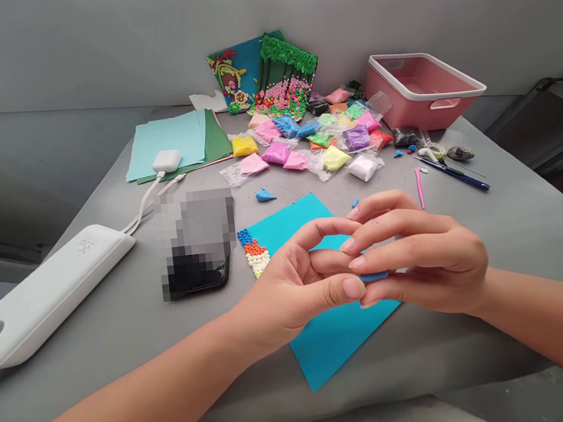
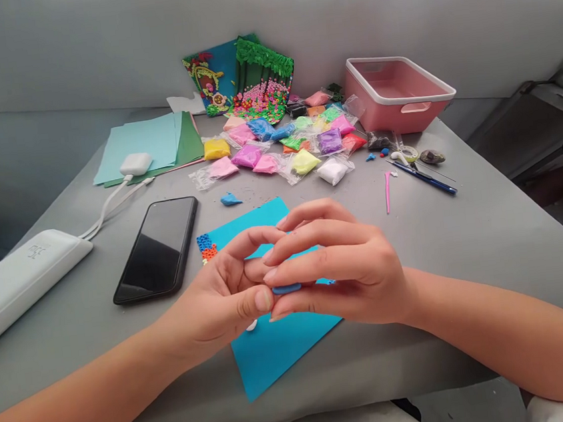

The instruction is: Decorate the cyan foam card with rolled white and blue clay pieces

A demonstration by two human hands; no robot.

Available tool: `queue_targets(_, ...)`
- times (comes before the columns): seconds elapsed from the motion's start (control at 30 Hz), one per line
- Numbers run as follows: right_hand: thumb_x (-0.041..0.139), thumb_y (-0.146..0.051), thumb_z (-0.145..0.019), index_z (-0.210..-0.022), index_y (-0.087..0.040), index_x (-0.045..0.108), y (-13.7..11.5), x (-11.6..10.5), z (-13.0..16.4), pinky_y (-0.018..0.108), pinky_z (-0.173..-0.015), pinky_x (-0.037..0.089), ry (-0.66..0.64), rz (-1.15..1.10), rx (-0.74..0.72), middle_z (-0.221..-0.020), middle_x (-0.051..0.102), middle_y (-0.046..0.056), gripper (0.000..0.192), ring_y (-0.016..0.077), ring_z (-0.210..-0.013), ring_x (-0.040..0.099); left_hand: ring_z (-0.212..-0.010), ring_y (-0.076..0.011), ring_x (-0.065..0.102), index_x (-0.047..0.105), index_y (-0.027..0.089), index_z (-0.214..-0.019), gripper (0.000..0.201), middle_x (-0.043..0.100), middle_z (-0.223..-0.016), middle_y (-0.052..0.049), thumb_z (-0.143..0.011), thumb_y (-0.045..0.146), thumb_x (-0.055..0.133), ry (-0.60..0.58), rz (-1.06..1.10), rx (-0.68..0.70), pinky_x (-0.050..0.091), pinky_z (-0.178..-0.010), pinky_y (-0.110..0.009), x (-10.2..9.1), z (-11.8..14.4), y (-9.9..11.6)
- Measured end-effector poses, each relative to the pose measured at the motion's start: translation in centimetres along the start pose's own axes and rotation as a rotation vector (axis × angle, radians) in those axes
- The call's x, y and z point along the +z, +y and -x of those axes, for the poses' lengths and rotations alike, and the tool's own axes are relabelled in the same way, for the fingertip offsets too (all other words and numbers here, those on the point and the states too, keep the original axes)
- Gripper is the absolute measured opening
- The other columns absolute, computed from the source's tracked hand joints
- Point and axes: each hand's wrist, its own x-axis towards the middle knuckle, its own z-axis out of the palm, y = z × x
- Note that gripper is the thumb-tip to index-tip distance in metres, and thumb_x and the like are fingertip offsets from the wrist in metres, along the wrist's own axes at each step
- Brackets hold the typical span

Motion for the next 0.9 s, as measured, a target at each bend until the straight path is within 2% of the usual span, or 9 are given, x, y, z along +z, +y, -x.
queue_targets(0.2,0.078,-0.026,-0.09,-0.104,-0.014,0.071,0.22,-0.19,0.19,0.04,-0.092,0.064,-0.001,0.084,-0.062,-0.099,0.079,0.011,0.02,0.0211,-0.098,0.072,-0.093,-0.0147,0.077,0.068,0.029,-0.116,0.043,0.083,-0.092,0.003,-0.078,0.022,0.088,-0.016,0.005,0.04,0.06,-0.084,-0.025,-0.19,-0.08,-0.07)
queue_targets(0.33,0.076,-0.022,-0.09,-0.101,-0.013,0.072,0.17,-0.35,0.11,0.04,-0.09,0.065,-0.018,0.1,-0.074,-0.099,0.079,0.012,0.015,0.0214,-0.099,0.071,-0.086,-0.0122,0.078,0.069,0.027,-0.113,0.041,0.082,-0.087,0.005,-0.078,0.018,0.089,-0.005,0.032,0.034,0.06,-0.08,-0.022,-0.19,-0.1,0.01)
queue_targets(0.57,0.074,-0.02,-0.091,-0.104,-0.017,0.072,-0.05,-0.42,0.09,0.04,-0.086,0.067,-0.021,0.181,-0.067,-0.1,0.078,0.01,0.014,0.0219,-0.102,0.071,-0.075,-0.0147,0.078,0.069,0.022,-0.107,0.042,0.082,-0.079,0.003,-0.073,0.02,0.092,0.131,-0.025,0.039,0.059,-0.072,-0.023,0.27,-0.11,0.48)
queue_targets(0.77,0.07,-0.013,-0.092,-0.106,-0.016,0.073,-0.29,-0.69,0.21,0.04,-0.084,0.067,-0.025,0.279,-0.05,-0.102,0.079,0.011,0.015,0.0232,-0.102,0.071,-0.086,-0.0147,0.078,0.069,0.023,-0.112,0.038,0.083,-0.084,0.002,-0.079,0.023,0.088,0.205,-0.119,0.095,0.058,-0.084,-0.024,0.51,-0.01,0.73)
queue_targets(0.83,0.072,-0.012,-0.091,-0.105,-0.016,0.074,-0.33,-0.77,0.16,0.04,-0.085,0.066,-0.016,0.269,-0.036,-0.103,0.078,0.012,0.015,0.0231,-0.101,0.071,-0.086,-0.0136,0.078,0.069,0.025,-0.114,0.036,0.084,-0.087,0.002,-0.083,0.024,0.085,0.178,-0.114,0.118,0.057,-0.085,-0.024,0.37,0.01,0.67)
queue_targets(0.9,0.073,-0.017,-0.091,-0.104,-0.016,0.074,-0.35,-0.78,0.09,0.041,-0.086,0.065,-0.013,0.205,-0.028,-0.105,0.078,0.012,0.012,0.0226,-0.101,0.072,-0.083,-0.0116,0.077,0.068,0.027,-0.117,0.035,0.083,-0.09,0.002,-0.086,0.026,0.083,0.096,-0.086,0.111,0.057,-0.082,-0.022,0.18,0.03,0.52)
